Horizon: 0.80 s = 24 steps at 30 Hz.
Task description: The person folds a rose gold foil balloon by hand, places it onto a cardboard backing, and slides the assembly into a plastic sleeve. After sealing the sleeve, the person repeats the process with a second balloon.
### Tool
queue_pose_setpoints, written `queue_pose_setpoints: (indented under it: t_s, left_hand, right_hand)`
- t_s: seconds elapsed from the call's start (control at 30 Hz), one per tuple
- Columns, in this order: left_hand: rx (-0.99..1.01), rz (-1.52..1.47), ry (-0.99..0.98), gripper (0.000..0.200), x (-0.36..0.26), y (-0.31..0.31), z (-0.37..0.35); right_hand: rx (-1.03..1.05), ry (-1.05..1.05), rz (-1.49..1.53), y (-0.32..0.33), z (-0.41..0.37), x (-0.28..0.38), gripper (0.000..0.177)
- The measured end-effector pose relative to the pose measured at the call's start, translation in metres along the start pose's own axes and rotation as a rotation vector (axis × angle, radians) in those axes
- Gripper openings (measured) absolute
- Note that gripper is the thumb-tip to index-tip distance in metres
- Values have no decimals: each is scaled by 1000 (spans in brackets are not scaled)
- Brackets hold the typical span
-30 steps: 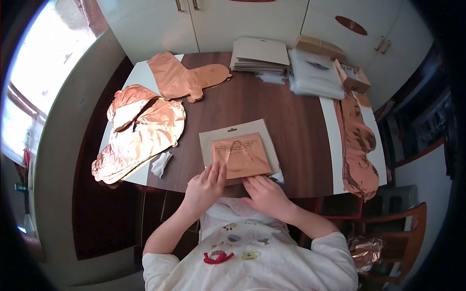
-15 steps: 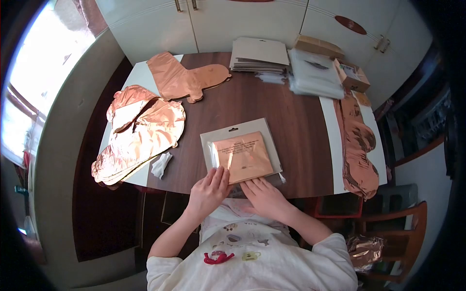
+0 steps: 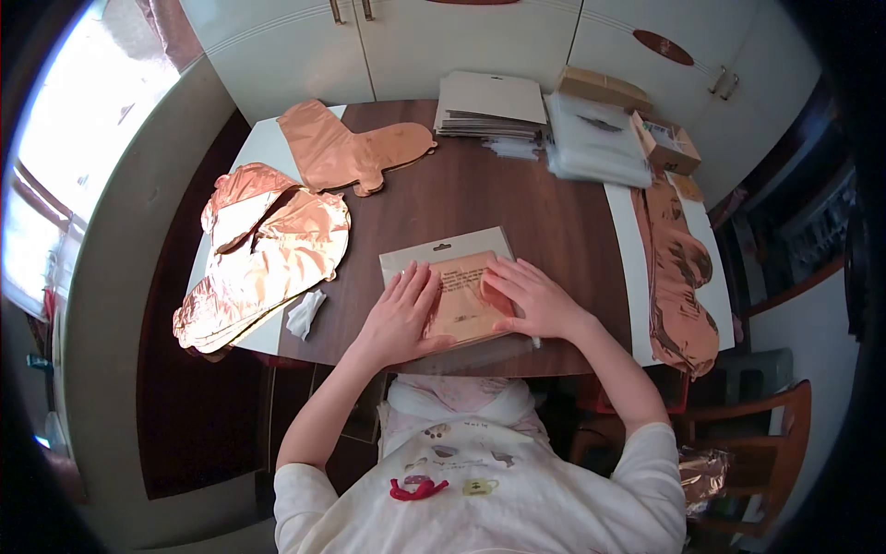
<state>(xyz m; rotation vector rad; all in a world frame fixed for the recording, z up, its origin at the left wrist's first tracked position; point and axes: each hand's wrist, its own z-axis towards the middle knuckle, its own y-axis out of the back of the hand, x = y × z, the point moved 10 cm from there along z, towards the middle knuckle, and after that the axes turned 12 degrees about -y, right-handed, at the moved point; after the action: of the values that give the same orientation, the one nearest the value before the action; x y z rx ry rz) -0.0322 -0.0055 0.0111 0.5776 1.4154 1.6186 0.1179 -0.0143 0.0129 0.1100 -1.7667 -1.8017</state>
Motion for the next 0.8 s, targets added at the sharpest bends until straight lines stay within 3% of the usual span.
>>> queue_pose_setpoints:
  t_s: [0.07,0.37,0.67,0.77,0.8]
  left_hand:
    - [51,17,7,103,2,-10,0]
    - [149,69,48,113,7,-19,-2]
    - [148,75,83,114,7,-17,0]
    - [154,76,115,113,9,-17,-1]
    - [148,84,119,112,9,-16,0]
  right_hand:
    - [121,-18,-26,-12,8,-7,85]
    - [142,2,-192,-18,19,-11,113]
    - [261,-53,-290,-18,34,-15,129]
    - [231,55,-229,-17,42,-24,113]
    - [164,5,-129,-9,52,-40,104]
